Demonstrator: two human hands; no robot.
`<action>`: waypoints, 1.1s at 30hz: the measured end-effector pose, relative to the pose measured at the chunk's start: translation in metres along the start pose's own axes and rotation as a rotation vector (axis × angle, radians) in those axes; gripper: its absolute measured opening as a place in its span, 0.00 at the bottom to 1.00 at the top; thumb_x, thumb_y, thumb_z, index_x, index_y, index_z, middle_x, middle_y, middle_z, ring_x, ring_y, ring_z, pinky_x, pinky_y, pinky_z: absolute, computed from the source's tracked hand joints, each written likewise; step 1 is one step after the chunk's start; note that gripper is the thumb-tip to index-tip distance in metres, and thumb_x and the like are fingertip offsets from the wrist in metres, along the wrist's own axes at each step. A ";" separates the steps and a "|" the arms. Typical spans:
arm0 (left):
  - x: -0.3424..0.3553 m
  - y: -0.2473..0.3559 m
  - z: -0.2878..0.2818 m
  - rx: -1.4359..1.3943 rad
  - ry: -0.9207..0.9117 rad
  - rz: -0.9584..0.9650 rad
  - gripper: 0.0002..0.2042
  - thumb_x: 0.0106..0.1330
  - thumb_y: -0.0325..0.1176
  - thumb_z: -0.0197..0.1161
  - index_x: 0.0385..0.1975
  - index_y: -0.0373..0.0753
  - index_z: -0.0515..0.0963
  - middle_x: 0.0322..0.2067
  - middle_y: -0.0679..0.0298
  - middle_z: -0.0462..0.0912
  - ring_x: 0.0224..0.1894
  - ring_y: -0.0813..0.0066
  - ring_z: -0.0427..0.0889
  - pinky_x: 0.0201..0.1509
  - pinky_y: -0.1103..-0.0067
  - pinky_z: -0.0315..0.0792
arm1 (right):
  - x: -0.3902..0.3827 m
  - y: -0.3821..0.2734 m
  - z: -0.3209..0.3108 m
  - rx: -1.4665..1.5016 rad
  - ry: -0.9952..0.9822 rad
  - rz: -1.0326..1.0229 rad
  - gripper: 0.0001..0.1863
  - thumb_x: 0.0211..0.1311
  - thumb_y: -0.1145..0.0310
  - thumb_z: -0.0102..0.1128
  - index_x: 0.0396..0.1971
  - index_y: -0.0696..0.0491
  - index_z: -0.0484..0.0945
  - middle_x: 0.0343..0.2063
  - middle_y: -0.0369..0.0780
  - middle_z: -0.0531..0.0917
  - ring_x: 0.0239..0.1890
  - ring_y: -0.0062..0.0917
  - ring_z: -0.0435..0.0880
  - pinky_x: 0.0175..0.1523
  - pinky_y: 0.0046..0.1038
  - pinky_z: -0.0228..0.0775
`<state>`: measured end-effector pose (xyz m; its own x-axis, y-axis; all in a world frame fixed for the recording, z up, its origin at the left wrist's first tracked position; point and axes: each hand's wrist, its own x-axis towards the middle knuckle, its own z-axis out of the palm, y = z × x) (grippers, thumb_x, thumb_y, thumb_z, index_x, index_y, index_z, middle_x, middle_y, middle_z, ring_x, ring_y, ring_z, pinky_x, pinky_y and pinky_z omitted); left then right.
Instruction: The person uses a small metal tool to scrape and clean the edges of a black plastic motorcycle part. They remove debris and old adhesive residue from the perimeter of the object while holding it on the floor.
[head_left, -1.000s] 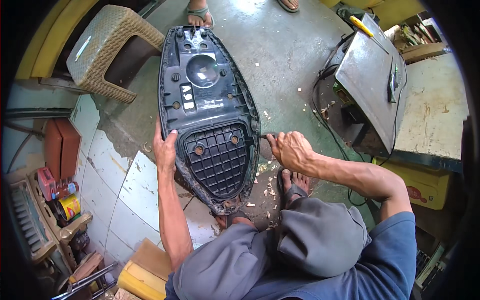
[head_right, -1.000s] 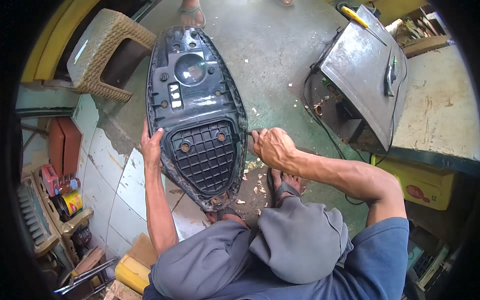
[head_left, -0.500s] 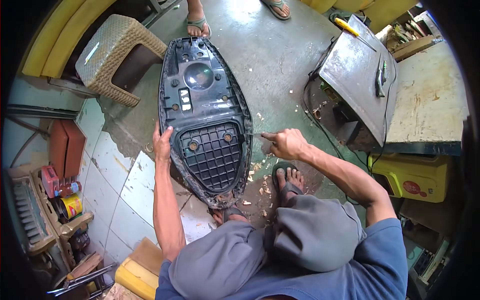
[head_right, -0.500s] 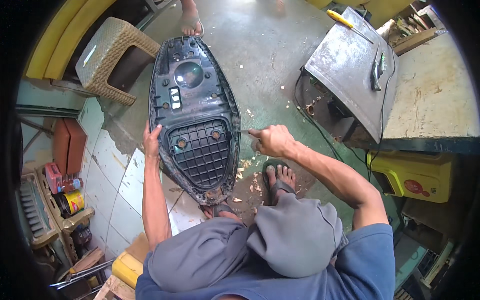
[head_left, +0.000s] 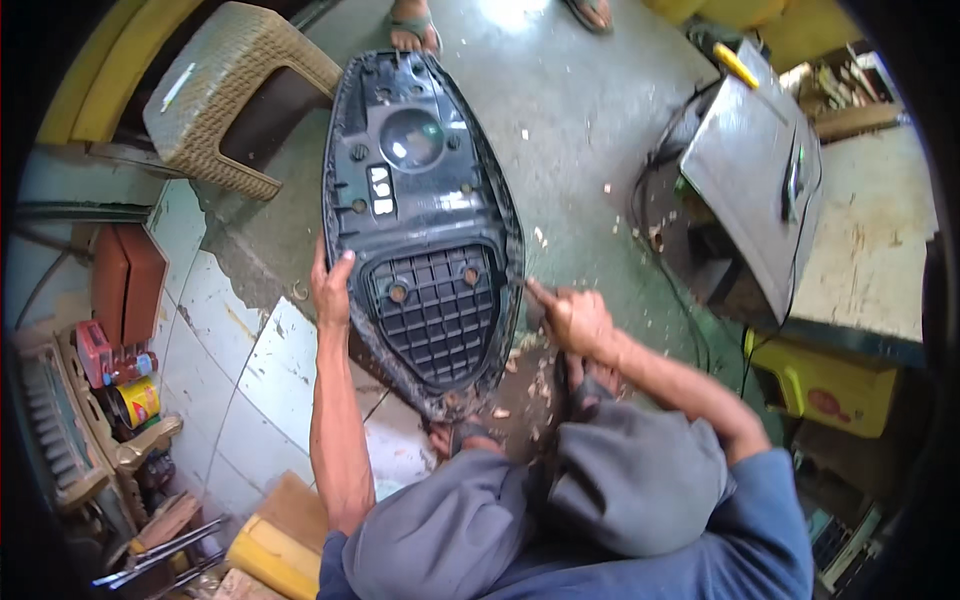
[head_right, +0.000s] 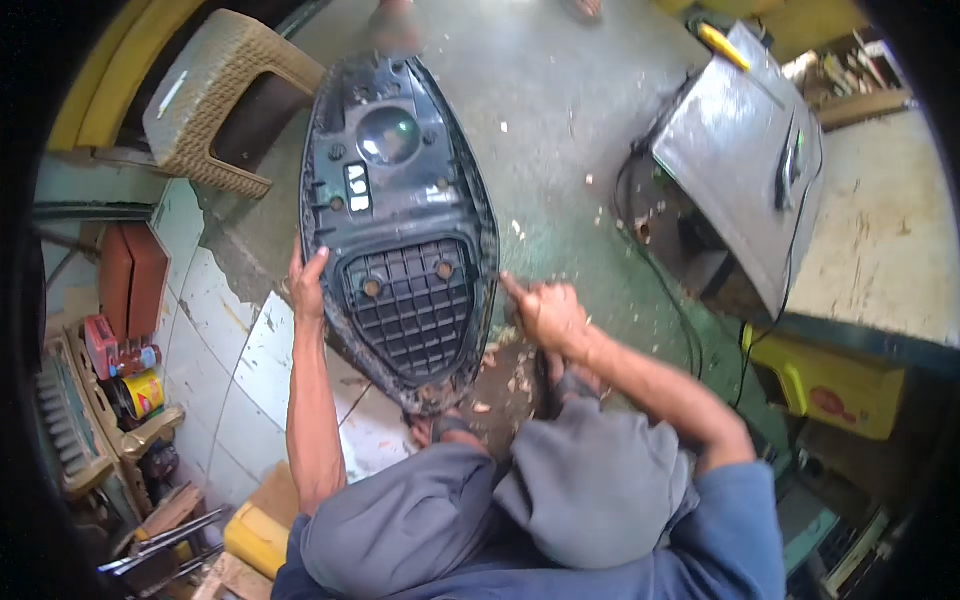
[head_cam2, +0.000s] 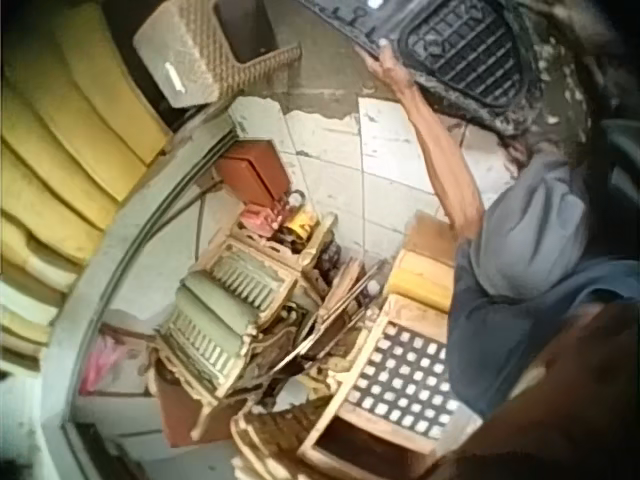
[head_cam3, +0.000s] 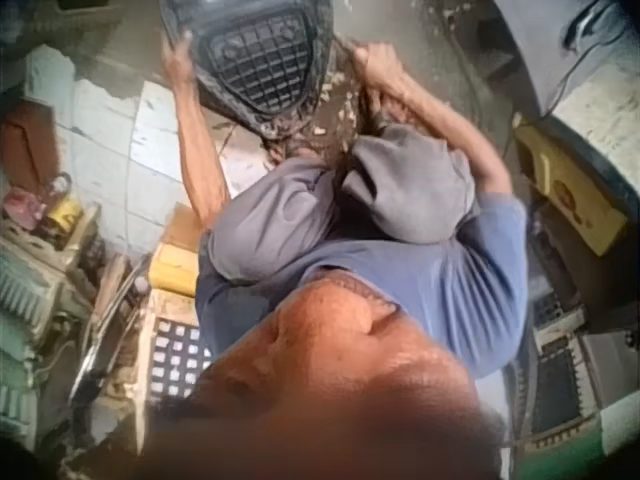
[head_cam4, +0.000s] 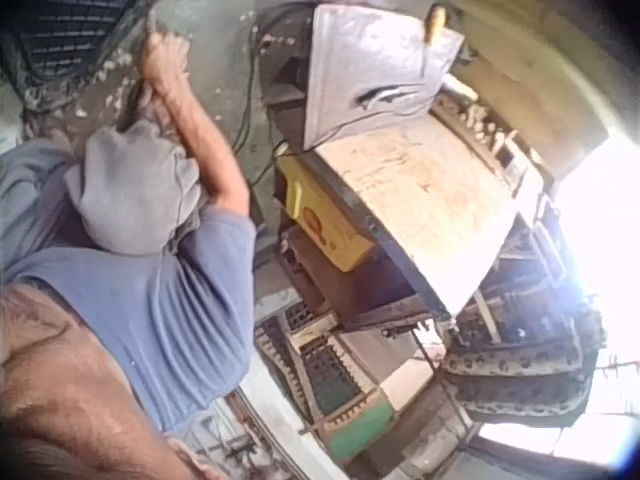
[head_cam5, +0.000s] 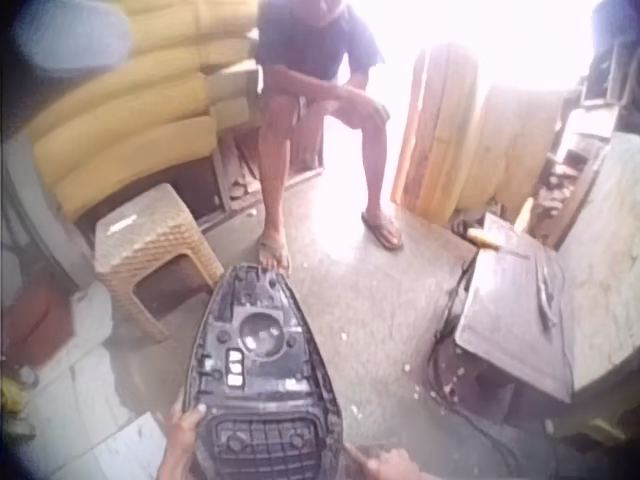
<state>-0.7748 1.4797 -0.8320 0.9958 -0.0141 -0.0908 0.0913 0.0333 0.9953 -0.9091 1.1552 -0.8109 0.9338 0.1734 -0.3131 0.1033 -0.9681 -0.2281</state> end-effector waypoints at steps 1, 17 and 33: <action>0.003 0.001 0.002 -0.020 0.022 -0.014 0.30 0.61 0.23 0.53 0.68 0.27 0.63 0.58 0.55 0.76 0.59 0.68 0.76 0.68 0.75 0.64 | 0.000 0.003 0.004 0.008 0.003 -0.042 0.31 0.57 0.64 0.60 0.61 0.59 0.72 0.28 0.53 0.83 0.24 0.46 0.85 0.28 0.45 0.77; 0.007 0.003 0.004 -0.003 0.007 -0.101 0.33 0.57 0.23 0.53 0.68 0.27 0.62 0.56 0.56 0.77 0.50 0.72 0.80 0.57 0.80 0.72 | 0.006 -0.002 -0.009 -0.364 -0.258 -0.206 0.29 0.61 0.72 0.55 0.63 0.64 0.68 0.30 0.47 0.82 0.28 0.37 0.86 0.28 0.38 0.78; -0.012 0.024 0.005 0.206 0.141 0.048 0.35 0.54 0.20 0.52 0.69 0.29 0.64 0.54 0.54 0.79 0.50 0.72 0.79 0.58 0.83 0.69 | -0.003 0.002 -0.033 -0.183 -0.092 -0.225 0.16 0.71 0.65 0.47 0.42 0.60 0.81 0.26 0.50 0.83 0.23 0.44 0.84 0.29 0.43 0.76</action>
<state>-0.7846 1.4761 -0.8068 0.9919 0.1230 -0.0332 0.0545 -0.1737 0.9833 -0.9004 1.1469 -0.7802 0.8463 0.3946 -0.3580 0.3715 -0.9187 -0.1342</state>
